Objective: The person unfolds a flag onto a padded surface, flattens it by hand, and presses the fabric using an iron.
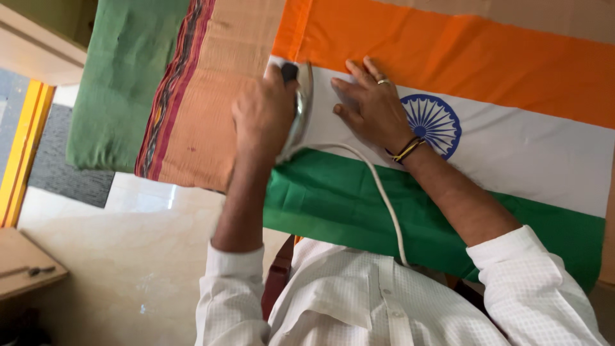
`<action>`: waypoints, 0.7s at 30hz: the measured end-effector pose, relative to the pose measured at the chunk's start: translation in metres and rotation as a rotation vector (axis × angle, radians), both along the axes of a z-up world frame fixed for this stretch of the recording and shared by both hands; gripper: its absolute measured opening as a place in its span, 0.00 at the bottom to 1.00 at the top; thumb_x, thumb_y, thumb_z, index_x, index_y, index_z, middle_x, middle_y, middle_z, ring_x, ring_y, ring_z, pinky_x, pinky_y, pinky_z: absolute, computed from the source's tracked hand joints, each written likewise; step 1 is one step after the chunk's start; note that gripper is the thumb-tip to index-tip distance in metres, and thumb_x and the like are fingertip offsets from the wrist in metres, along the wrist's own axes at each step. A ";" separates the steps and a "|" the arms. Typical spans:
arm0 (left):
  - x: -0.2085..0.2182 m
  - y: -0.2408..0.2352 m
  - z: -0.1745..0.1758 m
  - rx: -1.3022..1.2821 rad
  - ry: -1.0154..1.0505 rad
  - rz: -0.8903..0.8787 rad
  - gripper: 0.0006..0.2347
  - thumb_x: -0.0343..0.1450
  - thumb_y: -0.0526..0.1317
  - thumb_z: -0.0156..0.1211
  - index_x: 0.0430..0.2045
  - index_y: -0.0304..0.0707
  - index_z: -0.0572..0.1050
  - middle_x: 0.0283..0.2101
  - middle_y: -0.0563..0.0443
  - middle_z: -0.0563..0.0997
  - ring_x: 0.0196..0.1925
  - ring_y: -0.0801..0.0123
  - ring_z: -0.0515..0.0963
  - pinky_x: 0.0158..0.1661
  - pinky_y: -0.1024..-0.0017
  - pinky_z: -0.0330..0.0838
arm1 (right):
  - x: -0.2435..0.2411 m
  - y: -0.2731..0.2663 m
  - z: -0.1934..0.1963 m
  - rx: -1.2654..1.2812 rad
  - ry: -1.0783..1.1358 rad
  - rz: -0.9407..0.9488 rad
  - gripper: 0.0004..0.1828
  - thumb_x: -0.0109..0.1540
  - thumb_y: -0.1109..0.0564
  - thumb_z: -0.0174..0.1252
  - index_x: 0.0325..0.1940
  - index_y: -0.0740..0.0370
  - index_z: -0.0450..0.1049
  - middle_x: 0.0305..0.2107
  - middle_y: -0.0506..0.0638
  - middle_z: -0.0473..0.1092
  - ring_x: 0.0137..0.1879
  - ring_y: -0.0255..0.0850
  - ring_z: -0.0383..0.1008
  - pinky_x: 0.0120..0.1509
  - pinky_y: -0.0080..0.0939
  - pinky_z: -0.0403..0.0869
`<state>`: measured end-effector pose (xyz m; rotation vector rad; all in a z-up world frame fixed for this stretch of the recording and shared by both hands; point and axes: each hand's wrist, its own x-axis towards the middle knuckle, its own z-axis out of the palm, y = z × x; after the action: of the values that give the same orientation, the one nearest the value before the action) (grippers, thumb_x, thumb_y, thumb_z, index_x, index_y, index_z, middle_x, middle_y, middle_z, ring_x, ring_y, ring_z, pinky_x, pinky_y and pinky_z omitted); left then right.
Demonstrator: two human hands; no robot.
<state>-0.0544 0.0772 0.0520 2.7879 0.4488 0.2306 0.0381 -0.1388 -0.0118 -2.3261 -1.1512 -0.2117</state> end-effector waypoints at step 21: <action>0.047 0.050 0.007 -0.061 -0.044 0.138 0.17 0.75 0.53 0.56 0.44 0.36 0.71 0.35 0.34 0.84 0.39 0.39 0.84 0.40 0.44 0.73 | -0.007 0.005 0.009 -0.076 0.072 -0.028 0.29 0.63 0.43 0.62 0.67 0.51 0.74 0.71 0.62 0.59 0.75 0.68 0.53 0.72 0.68 0.59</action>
<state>-0.0074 0.1268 0.0594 2.6901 0.6270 0.3032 0.0312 -0.1343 -0.0025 -2.3968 -1.1100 -0.0950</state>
